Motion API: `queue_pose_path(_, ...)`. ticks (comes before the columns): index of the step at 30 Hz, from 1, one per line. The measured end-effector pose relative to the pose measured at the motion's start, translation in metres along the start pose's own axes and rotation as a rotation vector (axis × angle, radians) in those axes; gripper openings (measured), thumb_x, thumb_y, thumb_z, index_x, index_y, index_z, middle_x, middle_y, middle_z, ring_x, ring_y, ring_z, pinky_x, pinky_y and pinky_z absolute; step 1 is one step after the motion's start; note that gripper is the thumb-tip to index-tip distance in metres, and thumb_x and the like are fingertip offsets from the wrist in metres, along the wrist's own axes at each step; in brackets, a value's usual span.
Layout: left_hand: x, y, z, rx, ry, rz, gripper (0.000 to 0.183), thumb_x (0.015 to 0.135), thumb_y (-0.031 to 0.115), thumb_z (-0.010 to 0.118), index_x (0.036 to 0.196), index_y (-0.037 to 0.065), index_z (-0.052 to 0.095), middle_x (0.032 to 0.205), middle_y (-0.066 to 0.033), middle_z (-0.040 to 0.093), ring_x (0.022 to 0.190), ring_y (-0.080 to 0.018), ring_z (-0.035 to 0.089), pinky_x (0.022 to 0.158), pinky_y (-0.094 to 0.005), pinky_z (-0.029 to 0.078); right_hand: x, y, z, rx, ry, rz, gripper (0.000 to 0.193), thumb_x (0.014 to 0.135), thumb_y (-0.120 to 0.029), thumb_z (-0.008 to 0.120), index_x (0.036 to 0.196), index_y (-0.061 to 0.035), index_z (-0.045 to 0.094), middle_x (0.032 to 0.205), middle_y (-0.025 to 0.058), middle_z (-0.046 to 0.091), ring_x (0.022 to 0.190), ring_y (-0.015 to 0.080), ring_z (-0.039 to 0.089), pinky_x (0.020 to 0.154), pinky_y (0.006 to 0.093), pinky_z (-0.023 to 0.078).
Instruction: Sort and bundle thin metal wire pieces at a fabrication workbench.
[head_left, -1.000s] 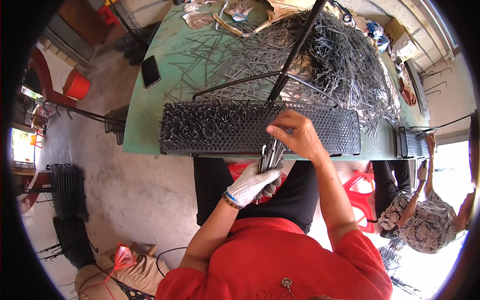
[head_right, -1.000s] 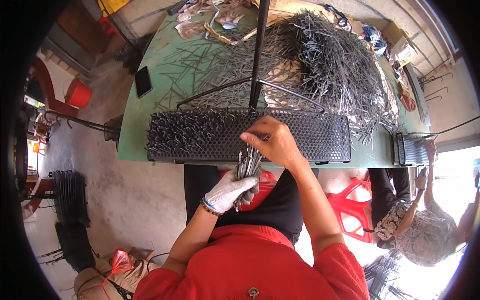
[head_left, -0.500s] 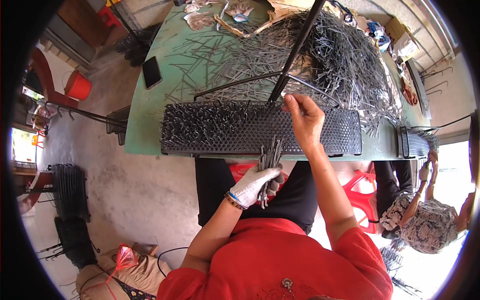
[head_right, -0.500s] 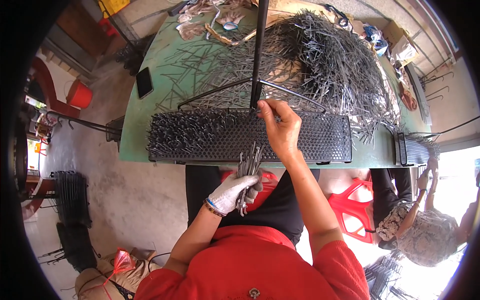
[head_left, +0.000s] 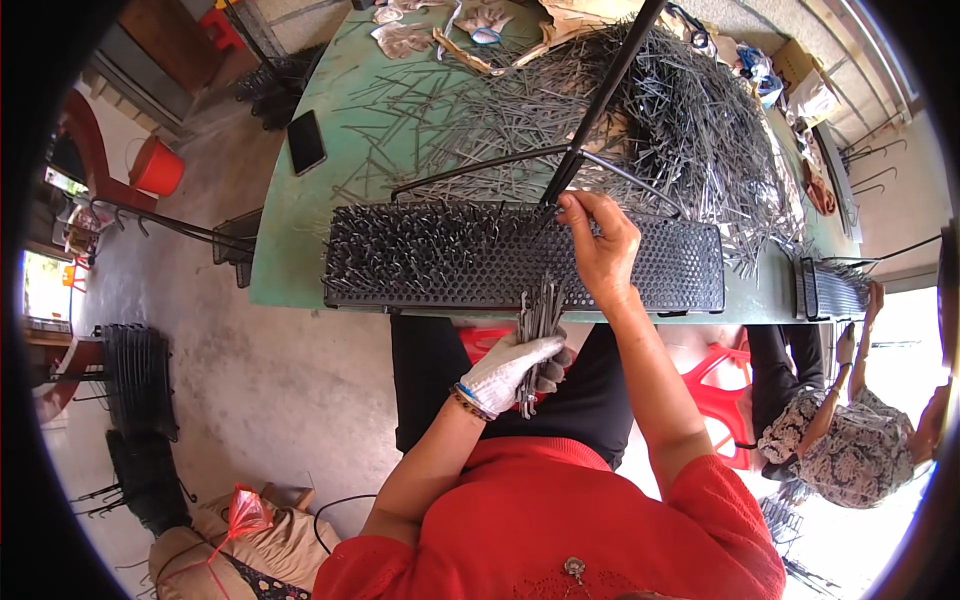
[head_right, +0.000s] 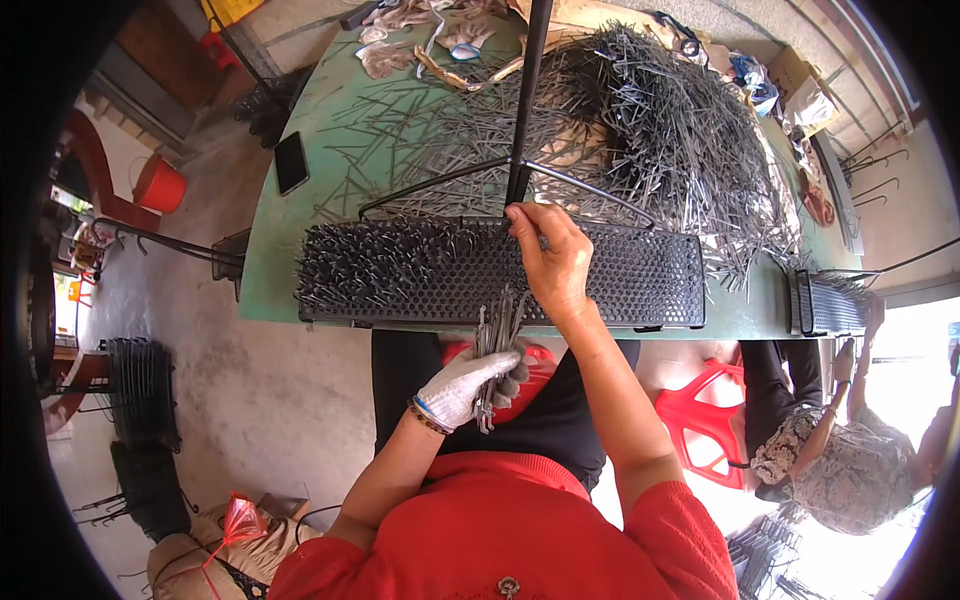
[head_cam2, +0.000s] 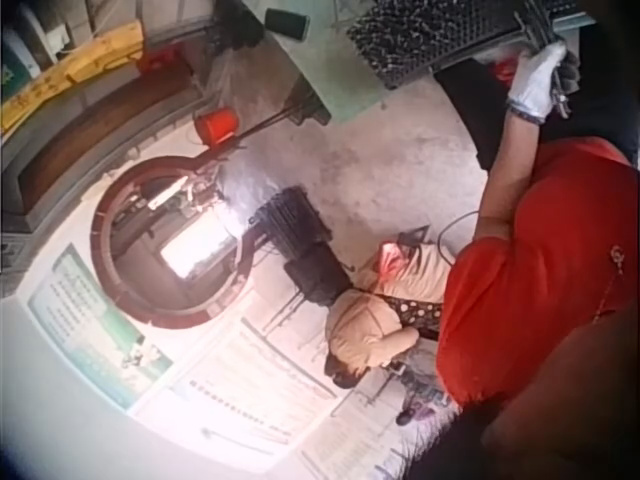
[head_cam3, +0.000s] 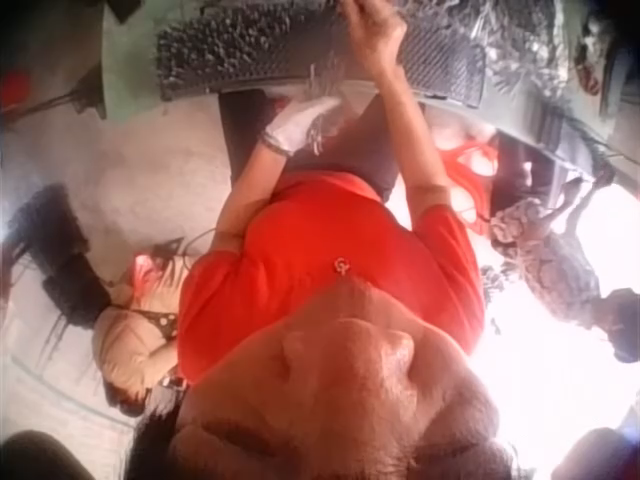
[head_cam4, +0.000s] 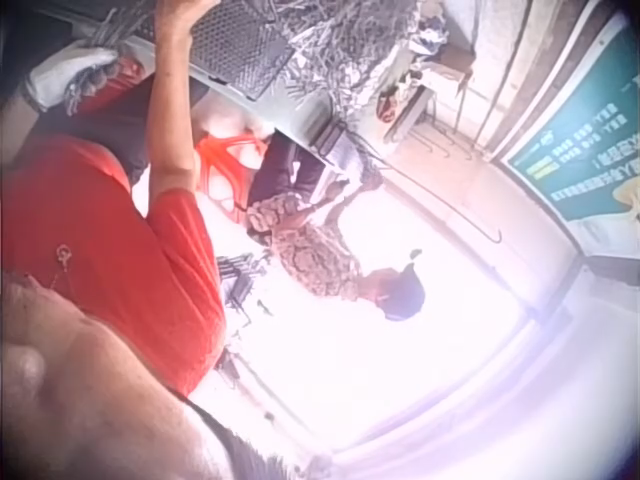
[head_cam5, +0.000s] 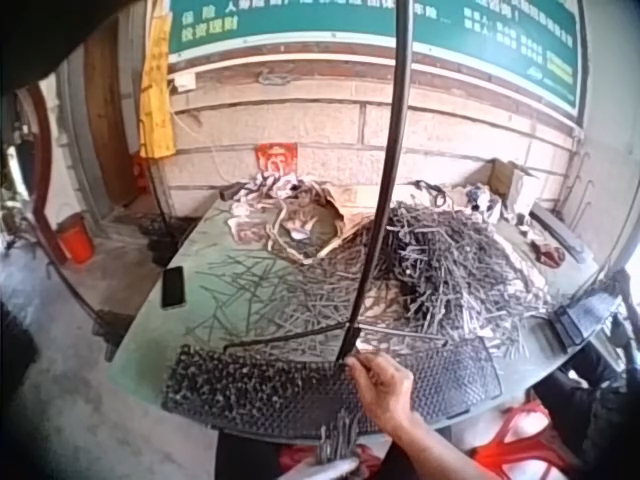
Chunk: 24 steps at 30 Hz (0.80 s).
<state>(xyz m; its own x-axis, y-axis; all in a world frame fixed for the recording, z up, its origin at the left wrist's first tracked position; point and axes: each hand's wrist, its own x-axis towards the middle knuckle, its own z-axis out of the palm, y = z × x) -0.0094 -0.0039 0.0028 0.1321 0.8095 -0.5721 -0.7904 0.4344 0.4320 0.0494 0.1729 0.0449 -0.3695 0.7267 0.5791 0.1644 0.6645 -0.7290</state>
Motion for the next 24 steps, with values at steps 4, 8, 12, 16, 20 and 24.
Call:
queue_pose_path(4,-0.001,0.0,-0.001,-0.019,-0.016,0.022,0.019,0.092,0.019,0.063,0.105,0.005,0.061,0.083,-0.0083,0.068,0.061,-0.0131,0.065,0.052,-0.0259,0.056,0.0,-0.001,0.001,-0.005,-0.015,0.023,0.008,0.086,-0.005,0.068,0.091,0.0013,0.067,0.078,0.0094,0.068,0.065,0.0148,0.066,0.062,0.025,0.05)
queue_pose_path(8,-0.002,0.003,0.0,0.033,0.025,0.007,0.02,0.092,0.02,0.063,0.105,0.005,0.061,0.081,-0.0075,0.068,0.061,-0.0126,0.065,0.051,-0.0257,0.056,0.001,-0.005,0.003,-0.002,-0.028,0.01,0.007,0.086,-0.005,0.068,0.09,0.0012,0.068,0.078,0.0092,0.068,0.064,0.014,0.065,0.061,0.0258,0.05)
queue_pose_path(12,-0.002,0.006,-0.001,0.075,0.037,0.013,0.023,0.093,0.023,0.061,0.107,0.005,0.061,0.081,-0.0067,0.068,0.061,-0.0121,0.065,0.051,-0.0251,0.055,-0.002,0.008,0.01,-0.173,-0.057,-0.166,0.007,0.083,-0.005,0.07,0.089,-0.0007,0.069,0.079,0.0087,0.067,0.066,0.0211,0.065,0.06,0.0304,0.05)
queue_pose_path(16,-0.001,0.003,-0.006,0.101,0.042,0.053,0.025,0.093,0.025,0.06,0.108,0.005,0.061,0.081,-0.0059,0.067,0.061,-0.0112,0.064,0.05,-0.0238,0.055,-0.002,0.002,0.013,-0.355,-0.099,-0.291,0.008,0.081,-0.013,0.071,0.086,-0.0066,0.068,0.082,0.0052,0.061,0.068,0.0252,0.06,0.065,0.0363,0.047)
queue_pose_path(20,0.001,0.003,-0.009,0.161,0.023,0.084,0.026,0.093,0.025,0.06,0.109,0.005,0.06,0.08,-0.0049,0.067,0.06,-0.0096,0.063,0.051,-0.0227,0.054,0.001,-0.001,0.008,-0.394,-0.167,-0.33,0.007,0.082,-0.012,0.07,0.087,-0.0073,0.069,0.084,0.0046,0.061,0.069,0.0248,0.059,0.065,0.0359,0.047)
queue_pose_path(24,0.003,0.002,-0.008,0.165,0.04,0.072,0.026,0.093,0.025,0.06,0.11,0.005,0.06,0.08,-0.0046,0.067,0.059,-0.009,0.062,0.05,-0.0225,0.053,-0.001,0.004,0.007,-0.344,-0.231,-0.285,0.015,0.081,-0.014,0.072,0.092,-0.005,0.07,0.085,0.0073,0.062,0.069,0.025,0.06,0.064,0.035,0.048)
